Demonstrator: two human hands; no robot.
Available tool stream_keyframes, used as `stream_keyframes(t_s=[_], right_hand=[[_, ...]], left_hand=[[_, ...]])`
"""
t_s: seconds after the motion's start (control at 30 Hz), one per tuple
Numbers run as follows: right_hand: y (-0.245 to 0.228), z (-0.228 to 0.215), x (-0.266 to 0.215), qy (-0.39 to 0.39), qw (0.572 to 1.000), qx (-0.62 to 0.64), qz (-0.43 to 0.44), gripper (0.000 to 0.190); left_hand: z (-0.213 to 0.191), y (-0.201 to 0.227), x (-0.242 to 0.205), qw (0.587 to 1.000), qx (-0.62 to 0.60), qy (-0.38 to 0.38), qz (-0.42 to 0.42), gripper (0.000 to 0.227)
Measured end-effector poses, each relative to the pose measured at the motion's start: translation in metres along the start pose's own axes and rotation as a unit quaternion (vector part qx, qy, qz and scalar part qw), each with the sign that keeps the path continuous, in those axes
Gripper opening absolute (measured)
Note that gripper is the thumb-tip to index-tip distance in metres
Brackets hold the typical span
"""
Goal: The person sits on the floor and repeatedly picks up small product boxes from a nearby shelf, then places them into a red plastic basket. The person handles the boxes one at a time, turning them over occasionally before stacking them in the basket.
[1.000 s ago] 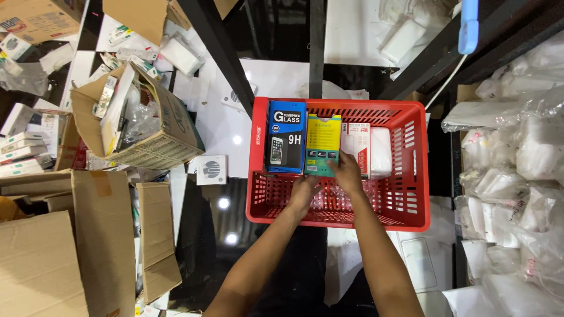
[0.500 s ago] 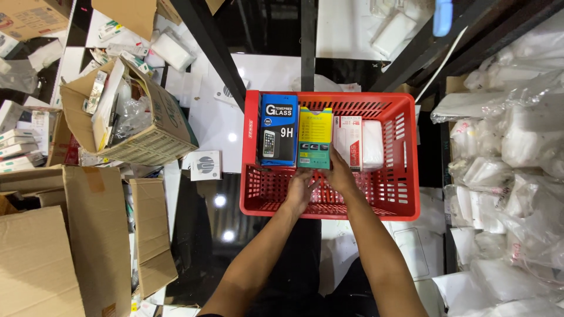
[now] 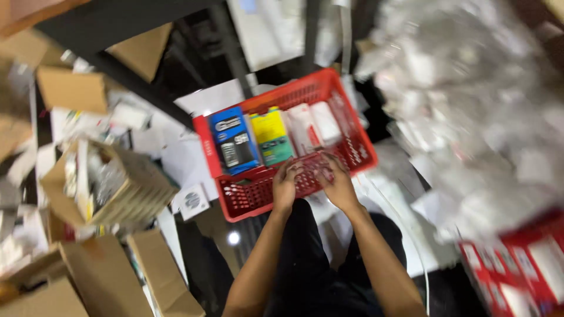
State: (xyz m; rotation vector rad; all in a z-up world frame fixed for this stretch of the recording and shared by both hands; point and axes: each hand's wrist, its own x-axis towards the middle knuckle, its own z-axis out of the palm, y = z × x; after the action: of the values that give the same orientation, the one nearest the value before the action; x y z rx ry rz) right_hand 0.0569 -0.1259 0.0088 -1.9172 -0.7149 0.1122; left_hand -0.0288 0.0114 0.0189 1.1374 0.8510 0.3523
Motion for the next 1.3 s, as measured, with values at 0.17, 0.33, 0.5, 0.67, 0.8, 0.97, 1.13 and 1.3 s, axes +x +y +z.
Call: stream_keyframes(t_s=[0.17, 0.33, 0.5, 0.67, 0.8, 0.97, 1.13, 1.3], right_hand=[[-0.036, -0.111, -0.079, 0.134, 0.988, 0.052, 0.054, 0.044], [-0.064, -0.192, -0.154, 0.268, 0.96, -0.019, 0.075, 0.041], [-0.049, -0.251, -0.219, 0.496, 0.843, -0.181, 0.101, 0.033], [-0.03, -0.281, -0.236, 0.54, 0.813, -0.053, 0.211, 0.055], [-0.033, -0.274, -0.242, 0.475, 0.808, -0.01, 0.349, 0.07], [-0.046, -0.246, -0.258, 0.497, 0.812, -0.019, 0.305, 0.066], [-0.037, -0.222, -0.277, 0.483, 0.846, -0.075, 0.213, 0.061], [-0.035, -0.235, -0.283, 0.467, 0.865, -0.129, 0.129, 0.065]], left_hand=[[0.092, -0.03, -0.073, 0.979, 0.044, -0.184, 0.075, 0.041], [0.18, -0.047, -0.172, 0.92, 0.148, -0.346, 0.114, 0.038], [0.245, -0.061, -0.235, 0.851, 0.192, -0.419, 0.251, 0.042], [0.302, -0.108, -0.233, 0.796, 0.222, -0.415, 0.38, 0.066], [0.305, -0.097, -0.245, 0.812, 0.28, -0.394, 0.326, 0.062], [0.28, -0.102, -0.262, 0.873, 0.254, -0.344, 0.236, 0.053], [0.271, -0.087, -0.272, 0.929, 0.175, -0.29, 0.148, 0.037], [0.256, -0.062, -0.263, 0.938, 0.103, -0.328, -0.038, 0.039]])
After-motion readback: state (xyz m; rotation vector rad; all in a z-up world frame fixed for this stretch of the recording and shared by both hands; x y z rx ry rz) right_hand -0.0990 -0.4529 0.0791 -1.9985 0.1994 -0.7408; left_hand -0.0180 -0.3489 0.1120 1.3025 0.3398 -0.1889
